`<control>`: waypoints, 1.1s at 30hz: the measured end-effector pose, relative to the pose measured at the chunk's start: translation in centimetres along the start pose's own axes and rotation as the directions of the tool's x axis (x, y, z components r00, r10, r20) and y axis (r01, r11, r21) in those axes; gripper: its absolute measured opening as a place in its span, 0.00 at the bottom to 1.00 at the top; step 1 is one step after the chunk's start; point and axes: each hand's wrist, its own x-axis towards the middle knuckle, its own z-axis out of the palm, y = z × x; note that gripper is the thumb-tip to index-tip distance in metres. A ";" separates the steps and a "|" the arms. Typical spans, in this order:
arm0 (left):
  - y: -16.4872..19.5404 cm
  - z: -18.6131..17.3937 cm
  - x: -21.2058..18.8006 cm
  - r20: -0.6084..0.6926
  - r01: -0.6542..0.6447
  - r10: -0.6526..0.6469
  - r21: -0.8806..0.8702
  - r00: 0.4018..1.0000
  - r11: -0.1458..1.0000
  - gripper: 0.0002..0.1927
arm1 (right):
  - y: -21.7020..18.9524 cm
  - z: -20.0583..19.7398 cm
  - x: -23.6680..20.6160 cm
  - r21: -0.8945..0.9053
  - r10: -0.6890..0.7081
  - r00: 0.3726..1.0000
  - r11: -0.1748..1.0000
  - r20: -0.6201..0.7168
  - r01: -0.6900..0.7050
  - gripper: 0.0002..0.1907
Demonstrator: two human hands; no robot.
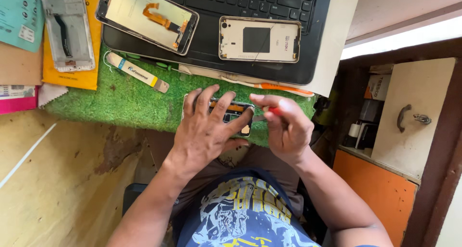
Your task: The person works on a disassembled phone frame on a repair bench, pressing a flex cable into place and repositioning the frame. They use a toothbrush to brush the frame and a screwdriver on its edge, then hold the frame up and continue pressing components by hand.
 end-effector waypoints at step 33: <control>-0.8 -0.1 -1.6 -0.126 0.012 -0.031 -0.147 0.992 0.989 0.25 | -3.1 -0.1 2.2 -0.178 -0.040 0.999 0.983 -0.028 0.035 0.14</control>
